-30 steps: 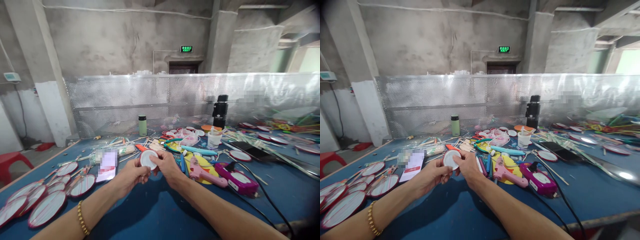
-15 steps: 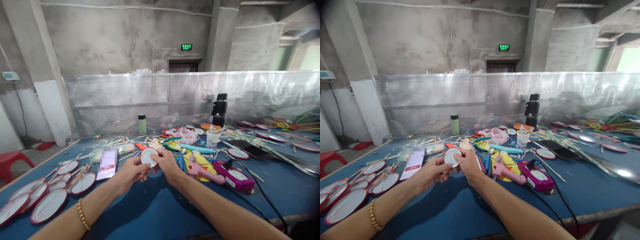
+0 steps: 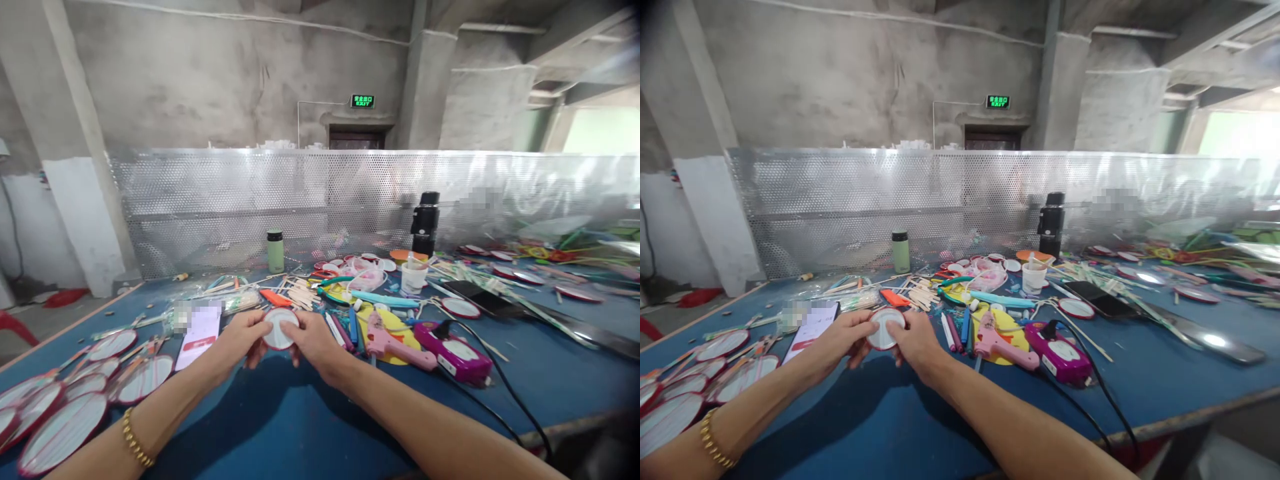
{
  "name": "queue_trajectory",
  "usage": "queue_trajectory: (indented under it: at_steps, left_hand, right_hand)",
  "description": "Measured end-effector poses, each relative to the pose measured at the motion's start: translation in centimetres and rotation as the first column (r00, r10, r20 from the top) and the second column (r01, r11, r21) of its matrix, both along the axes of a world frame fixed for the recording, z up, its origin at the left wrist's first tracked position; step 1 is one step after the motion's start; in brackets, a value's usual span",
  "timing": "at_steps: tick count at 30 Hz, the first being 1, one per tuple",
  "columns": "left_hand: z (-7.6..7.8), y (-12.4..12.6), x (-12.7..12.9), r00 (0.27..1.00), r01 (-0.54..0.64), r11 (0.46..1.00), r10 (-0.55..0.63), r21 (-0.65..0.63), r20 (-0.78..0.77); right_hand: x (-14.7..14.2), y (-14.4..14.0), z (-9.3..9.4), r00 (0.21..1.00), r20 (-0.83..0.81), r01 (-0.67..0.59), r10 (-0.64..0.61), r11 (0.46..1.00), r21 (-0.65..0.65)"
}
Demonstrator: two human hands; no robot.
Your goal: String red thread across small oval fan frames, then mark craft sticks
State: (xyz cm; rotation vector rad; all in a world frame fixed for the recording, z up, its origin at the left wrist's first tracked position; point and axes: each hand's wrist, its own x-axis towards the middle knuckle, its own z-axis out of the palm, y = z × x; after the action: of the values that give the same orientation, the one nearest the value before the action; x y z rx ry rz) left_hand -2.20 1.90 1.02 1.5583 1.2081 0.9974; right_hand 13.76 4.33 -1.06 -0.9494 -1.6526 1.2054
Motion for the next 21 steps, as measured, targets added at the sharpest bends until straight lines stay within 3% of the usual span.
queue_trajectory:
  at_steps: [2, 4, 6, 9, 11, 14, 16, 21]
  left_hand:
    - [0.0, 0.4, -0.5, 1.000, -0.019, 1.000, 0.019, 0.015, -0.011]
    - [-0.1, 0.9, -1.0, 0.996, -0.082, 0.995, 0.083, 0.049, -0.018]
    - [-0.4, 1.5, -1.3, 0.991, -0.132, 0.989, 0.134, 0.068, -0.028]
    - [-1.3, 2.2, -1.4, 0.987, -0.150, 0.988, 0.151, 0.033, -0.053]
    - [-1.8, 2.3, -1.1, 0.989, -0.129, 0.992, 0.127, -0.016, -0.078]
    - [-2.3, 2.1, -0.6, 0.988, -0.104, 0.993, 0.096, -0.059, -0.123]
    - [-2.3, 1.9, -0.3, 0.983, -0.107, 0.993, 0.097, -0.059, -0.154]
    - [-2.5, 1.7, -0.2, 0.962, -0.107, 0.994, 0.099, -0.016, -0.254]
  right_hand:
    - [0.3, 0.3, 0.2, 0.990, 0.139, -0.009, -0.002, 0.997, 0.082]
    - [1.1, 0.9, 1.1, 0.974, 0.204, 0.044, -0.097, 0.967, 0.250]
    - [2.5, 2.0, 2.5, 0.957, 0.114, 0.191, -0.266, 0.877, 0.442]
    - [4.8, 3.8, 4.3, 0.911, -0.003, 0.354, -0.412, 0.778, 0.518]
    - [6.0, 4.7, 4.9, 0.887, 0.080, 0.327, -0.455, 0.741, 0.587]
    - [6.8, 5.2, 4.8, 0.745, 0.347, 0.216, -0.569, 0.699, 0.681]
    - [6.6, 5.3, 4.5, 0.668, 0.456, 0.144, -0.588, 0.703, 0.696]
    - [5.0, 5.7, 4.9, 0.584, 0.621, -0.039, -0.523, 0.746, 0.665]
